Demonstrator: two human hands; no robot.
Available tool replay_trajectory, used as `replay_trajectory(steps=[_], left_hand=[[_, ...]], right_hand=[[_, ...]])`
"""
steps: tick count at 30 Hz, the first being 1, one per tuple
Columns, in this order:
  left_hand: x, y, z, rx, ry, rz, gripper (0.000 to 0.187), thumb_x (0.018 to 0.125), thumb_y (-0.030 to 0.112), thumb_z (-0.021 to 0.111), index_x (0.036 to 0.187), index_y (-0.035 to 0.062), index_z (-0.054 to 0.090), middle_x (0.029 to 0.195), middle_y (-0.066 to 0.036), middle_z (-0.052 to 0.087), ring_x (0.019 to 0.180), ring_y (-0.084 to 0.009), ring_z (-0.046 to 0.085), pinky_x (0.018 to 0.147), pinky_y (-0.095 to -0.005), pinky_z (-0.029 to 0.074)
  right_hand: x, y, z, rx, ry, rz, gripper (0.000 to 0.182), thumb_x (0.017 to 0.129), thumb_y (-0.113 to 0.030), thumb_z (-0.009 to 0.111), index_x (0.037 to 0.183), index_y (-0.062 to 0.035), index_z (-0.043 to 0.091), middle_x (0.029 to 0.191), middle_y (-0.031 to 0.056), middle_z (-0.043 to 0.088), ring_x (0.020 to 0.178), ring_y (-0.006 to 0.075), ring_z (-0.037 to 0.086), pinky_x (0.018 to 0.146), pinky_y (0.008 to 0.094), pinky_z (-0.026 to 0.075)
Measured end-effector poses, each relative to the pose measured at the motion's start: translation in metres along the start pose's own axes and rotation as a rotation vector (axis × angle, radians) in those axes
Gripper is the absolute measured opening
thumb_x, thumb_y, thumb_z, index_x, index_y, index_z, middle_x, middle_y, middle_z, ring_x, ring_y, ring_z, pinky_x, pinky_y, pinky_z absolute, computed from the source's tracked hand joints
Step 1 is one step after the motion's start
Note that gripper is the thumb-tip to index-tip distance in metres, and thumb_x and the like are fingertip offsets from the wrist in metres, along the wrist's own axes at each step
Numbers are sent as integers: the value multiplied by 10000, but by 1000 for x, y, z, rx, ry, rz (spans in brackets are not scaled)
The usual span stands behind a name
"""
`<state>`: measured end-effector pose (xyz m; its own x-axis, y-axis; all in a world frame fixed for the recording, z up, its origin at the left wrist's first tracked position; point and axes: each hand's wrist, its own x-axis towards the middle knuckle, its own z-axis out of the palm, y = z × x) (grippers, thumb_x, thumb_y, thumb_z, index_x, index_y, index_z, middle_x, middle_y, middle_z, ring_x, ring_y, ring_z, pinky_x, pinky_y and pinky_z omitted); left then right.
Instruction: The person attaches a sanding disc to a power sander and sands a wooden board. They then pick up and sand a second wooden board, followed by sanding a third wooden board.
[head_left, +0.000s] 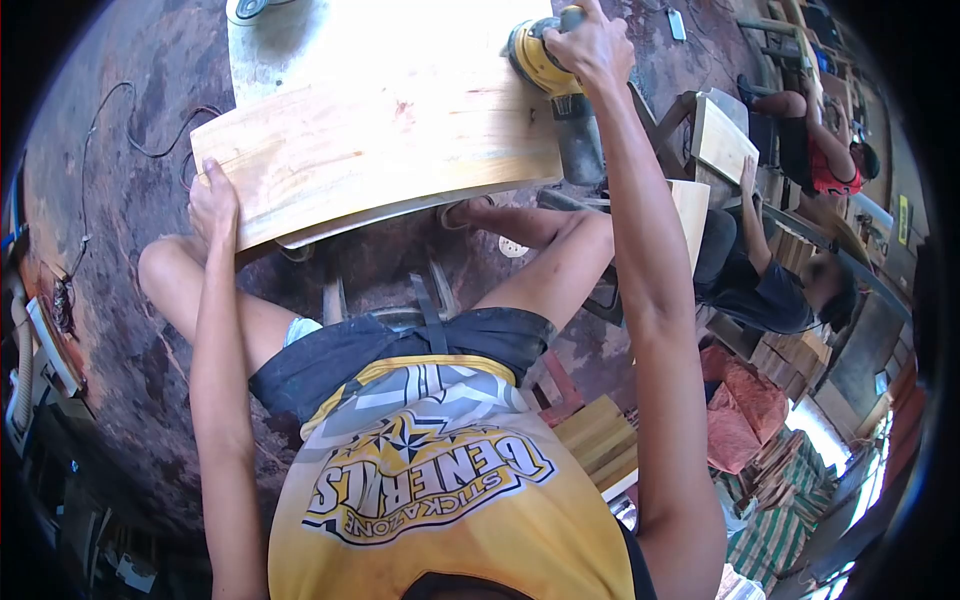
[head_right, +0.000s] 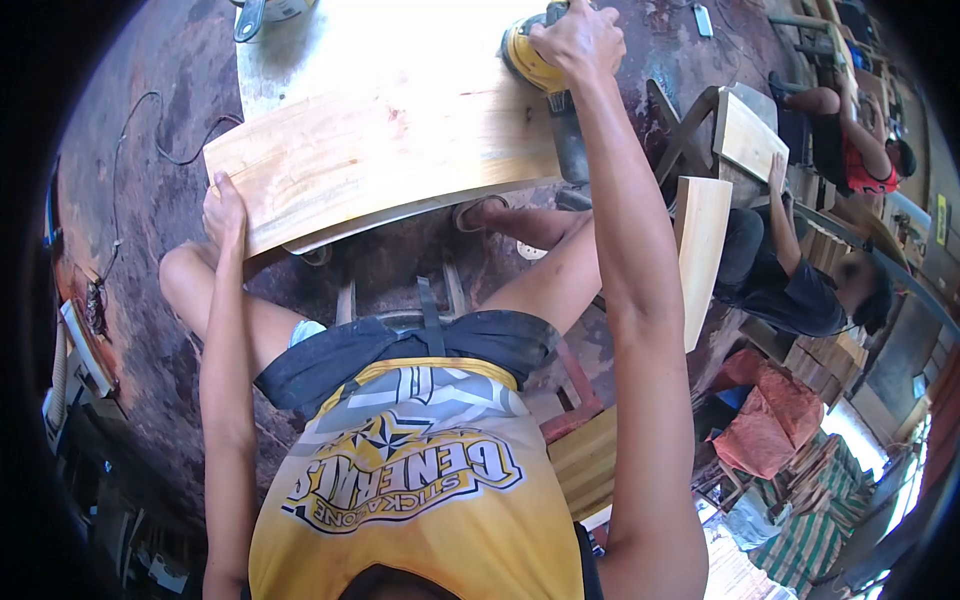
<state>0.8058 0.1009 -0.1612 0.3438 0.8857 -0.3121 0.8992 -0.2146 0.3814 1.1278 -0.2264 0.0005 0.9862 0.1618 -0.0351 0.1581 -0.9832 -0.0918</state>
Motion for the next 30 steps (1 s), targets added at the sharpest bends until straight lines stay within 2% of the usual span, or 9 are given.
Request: replay_trajectory(steps=[7, 11, 15, 16, 17, 19, 21, 23, 30], left_hand=[[1, 1, -1, 25, -21, -34, 640, 982, 576, 377, 1246, 63, 654, 1179, -291, 660, 1163, -484, 589, 1020, -541, 422], [2, -1, 1, -4, 0, -27, 652, 981, 586, 377, 1244, 56, 650, 1174, -300, 657, 1160, -487, 590, 1016, -541, 425], [2, -8, 3, -30, -10, -6, 681, 977, 597, 379, 1230, 24, 646, 1180, -315, 648, 1164, -490, 585, 1016, -538, 426], [5, -7, 4, -38, -1, 10, 693, 976, 599, 378, 1225, 10, 644, 1182, -318, 646, 1165, -490, 583, 1017, -537, 426], [7, -8, 4, -47, 8, 15, 693, 976, 599, 378, 1225, 10, 644, 1182, -318, 646, 1165, -490, 583, 1017, -537, 426], [5, -6, 1, -30, -28, 7, 706, 976, 599, 376, 1225, -6, 639, 1183, -315, 647, 1168, -487, 584, 1021, -535, 424], [1, -3, -1, -42, -21, 2, 707, 977, 599, 374, 1221, -8, 640, 1179, -315, 649, 1168, -486, 585, 1021, -538, 424], [0, 0, -1, -52, -12, -2, 709, 978, 600, 372, 1218, -11, 641, 1175, -315, 650, 1168, -485, 585, 1021, -541, 423], [6, -9, 5, -47, -19, 18, 712, 1001, 611, 313, 1215, 17, 643, 1202, -309, 640, 1177, -492, 575, 1008, -561, 422]], right_hand=[[0, -45, 7, 28, -90, -127, 608, 761, -411, 724, 1299, -169, 579, 1137, 279, 594, 1037, 446, 634, 890, 504, 533], [-12, -54, 18, 12, 30, -248, 566, 765, -410, 720, 1258, -150, 621, 1123, 265, 594, 1041, 435, 630, 887, 501, 533], [-26, -54, 13, 34, -4, -177, 567, 745, -386, 730, 1250, -149, 628, 1148, 264, 584, 1029, 429, 628, 881, 491, 535], [-30, -55, 7, 18, 34, -189, 470, 763, -322, 692, 1181, -109, 654, 1064, 244, 636, 966, 401, 651, 838, 487, 540], [-24, -48, 13, 20, 47, -192, 470, 763, -322, 692, 1181, -109, 654, 1064, 244, 636, 966, 401, 651, 838, 487, 540], [-14, -29, 29, -101, 43, -224, 616, 750, -464, 718, 1313, -252, 586, 1194, 270, 594, 1094, 454, 639, 936, 498, 534], [-26, -22, 27, -112, 41, -200, 611, 746, -457, 721, 1301, -240, 589, 1180, 268, 593, 1077, 455, 642, 927, 496, 537], [-41, -22, 19, -56, -64, -147, 589, 771, -371, 725, 1320, -207, 590, 1171, 288, 560, 1088, 467, 627, 893, 511, 554], [-91, 12, 19, -55, -65, -159, 574, 763, -380, 737, 1283, -180, 598, 1119, 277, 558, 977, 458, 663, 818, 511, 568]])
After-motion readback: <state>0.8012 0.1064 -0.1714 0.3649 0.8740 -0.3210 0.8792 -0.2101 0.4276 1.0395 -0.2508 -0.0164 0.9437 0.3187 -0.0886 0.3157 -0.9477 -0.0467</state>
